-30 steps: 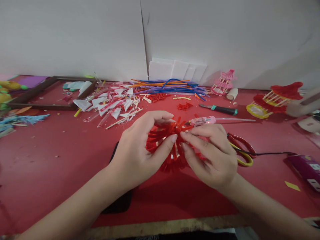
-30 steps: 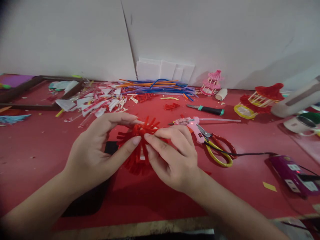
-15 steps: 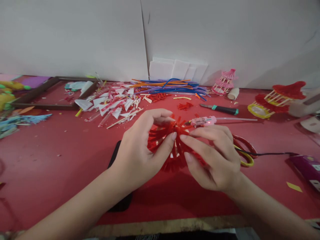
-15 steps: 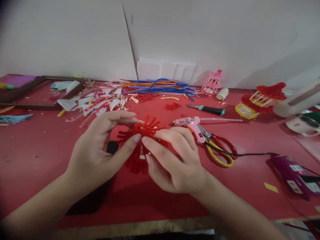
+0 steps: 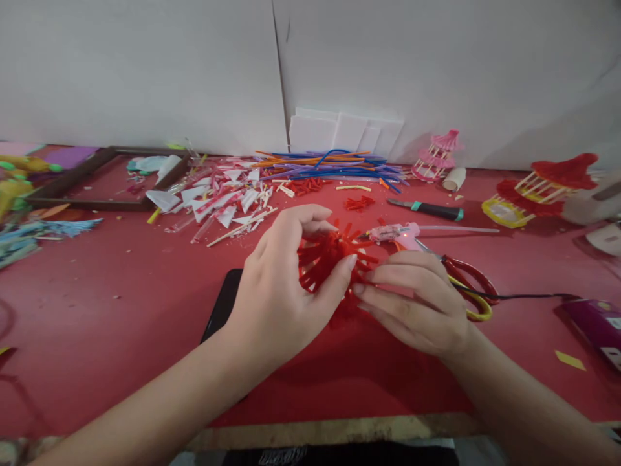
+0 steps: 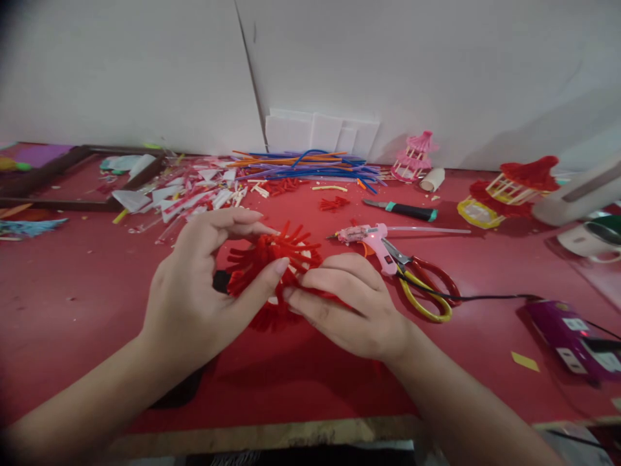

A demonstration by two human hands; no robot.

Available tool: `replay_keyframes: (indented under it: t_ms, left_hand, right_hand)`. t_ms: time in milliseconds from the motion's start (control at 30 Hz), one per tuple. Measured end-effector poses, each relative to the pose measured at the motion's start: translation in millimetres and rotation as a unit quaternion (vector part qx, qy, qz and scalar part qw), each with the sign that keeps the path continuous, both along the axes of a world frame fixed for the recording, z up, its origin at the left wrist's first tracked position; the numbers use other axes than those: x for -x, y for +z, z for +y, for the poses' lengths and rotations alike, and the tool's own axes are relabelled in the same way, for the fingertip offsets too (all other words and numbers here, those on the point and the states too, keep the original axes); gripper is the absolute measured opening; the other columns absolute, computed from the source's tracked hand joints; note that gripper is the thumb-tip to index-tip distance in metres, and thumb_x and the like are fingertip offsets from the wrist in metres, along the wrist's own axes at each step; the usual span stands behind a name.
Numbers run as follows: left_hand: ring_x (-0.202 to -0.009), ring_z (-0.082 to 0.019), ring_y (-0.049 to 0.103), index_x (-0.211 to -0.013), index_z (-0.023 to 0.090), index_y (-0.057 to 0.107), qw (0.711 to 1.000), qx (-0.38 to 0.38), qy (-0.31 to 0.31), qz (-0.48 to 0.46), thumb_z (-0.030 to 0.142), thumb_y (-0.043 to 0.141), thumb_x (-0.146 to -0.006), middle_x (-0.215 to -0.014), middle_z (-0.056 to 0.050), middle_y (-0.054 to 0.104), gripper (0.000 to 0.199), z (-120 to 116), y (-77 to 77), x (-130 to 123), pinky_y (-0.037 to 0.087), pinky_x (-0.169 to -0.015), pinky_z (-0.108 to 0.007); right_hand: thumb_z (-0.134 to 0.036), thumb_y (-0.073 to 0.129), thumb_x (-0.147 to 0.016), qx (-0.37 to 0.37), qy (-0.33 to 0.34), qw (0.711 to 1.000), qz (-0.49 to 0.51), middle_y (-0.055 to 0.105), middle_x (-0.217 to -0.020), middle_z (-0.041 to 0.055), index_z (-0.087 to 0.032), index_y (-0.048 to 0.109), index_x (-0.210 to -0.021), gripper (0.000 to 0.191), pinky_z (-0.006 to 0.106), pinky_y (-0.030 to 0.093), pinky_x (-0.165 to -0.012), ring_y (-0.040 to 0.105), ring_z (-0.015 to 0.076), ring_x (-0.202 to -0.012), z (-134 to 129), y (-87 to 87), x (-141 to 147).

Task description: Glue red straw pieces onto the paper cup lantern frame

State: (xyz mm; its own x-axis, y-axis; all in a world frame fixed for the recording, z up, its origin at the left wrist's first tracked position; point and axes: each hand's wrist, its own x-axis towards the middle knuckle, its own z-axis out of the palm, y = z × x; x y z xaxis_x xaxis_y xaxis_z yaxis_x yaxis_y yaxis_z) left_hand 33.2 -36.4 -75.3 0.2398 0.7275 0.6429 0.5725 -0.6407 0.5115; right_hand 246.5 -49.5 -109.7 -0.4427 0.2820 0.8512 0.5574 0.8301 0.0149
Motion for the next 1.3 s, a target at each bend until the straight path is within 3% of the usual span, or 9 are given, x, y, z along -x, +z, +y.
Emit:
replay_keyframes:
  t_ms: [167,367,533,1100,1300]
  left_hand:
    - [-0.104,-0.022,0.076,-0.123,0.025,0.053,1.0,0.004,0.029,0.007,0.022,0.069,-0.092,-0.112,-0.004,0.073,0.034,-1.1,0.7,-2.0,0.066,-0.087,-0.036]
    - [-0.101,-0.019,0.076,-0.119,0.024,0.054,1.0,-0.002,0.027,0.003,0.018,0.064,-0.093,-0.11,-0.004,0.073,0.029,-0.7,-0.3,-3.7,0.065,-0.074,-0.028]
    - [-0.101,-0.019,0.075,-0.123,0.021,0.053,0.999,-0.02,0.027,0.018,0.024,0.066,-0.094,-0.112,-0.007,0.071,0.032,-1.1,0.0,-5.3,0.065,-0.085,-0.033]
    - [-0.095,-0.017,0.076,-0.118,0.021,0.055,0.999,-0.027,0.041,0.018,0.013,0.067,-0.091,-0.106,-0.003,0.073,0.031,0.9,2.6,-2.6,0.064,-0.081,-0.027]
    - [-0.102,-0.019,0.074,-0.119,0.023,0.059,0.998,-0.031,-0.015,-0.048,0.021,0.061,-0.103,-0.11,-0.004,0.072,0.015,7.6,3.9,2.9,0.062,-0.09,-0.036]
  right_hand:
    - [-0.001,0.079,-0.085,0.023,-0.001,0.999,0.034,0.078,-0.093,0.0031,-0.019,0.08,-0.099,0.023,0.033,0.063,-0.081,0.072,0.019,-0.091,-3.9,-3.4,5.7]
    - [-0.003,0.068,-0.095,0.027,-0.002,0.999,0.03,0.076,-0.095,0.0038,-0.019,0.079,-0.099,0.02,0.033,0.064,-0.083,0.071,0.0185,-0.093,-3.5,-2.8,7.5]
    - [-0.003,0.062,-0.098,0.029,0.005,0.999,0.025,0.074,-0.096,0.0049,-0.018,0.077,-0.093,0.022,0.031,0.063,-0.083,0.07,0.0173,-0.093,-2.4,-1.5,7.3]
    - [-0.003,0.061,-0.097,0.026,-0.01,1.0,0.012,0.076,-0.096,0.0043,-0.019,0.077,-0.092,0.023,0.032,0.064,-0.085,0.072,0.0178,-0.094,-3.9,2.2,6.2]
    - [-0.004,0.062,-0.097,0.037,-0.007,0.999,0.008,0.076,-0.098,0.0044,-0.019,0.078,-0.099,0.023,0.033,0.063,-0.087,0.07,0.0185,-0.096,-3.9,1.3,5.1]
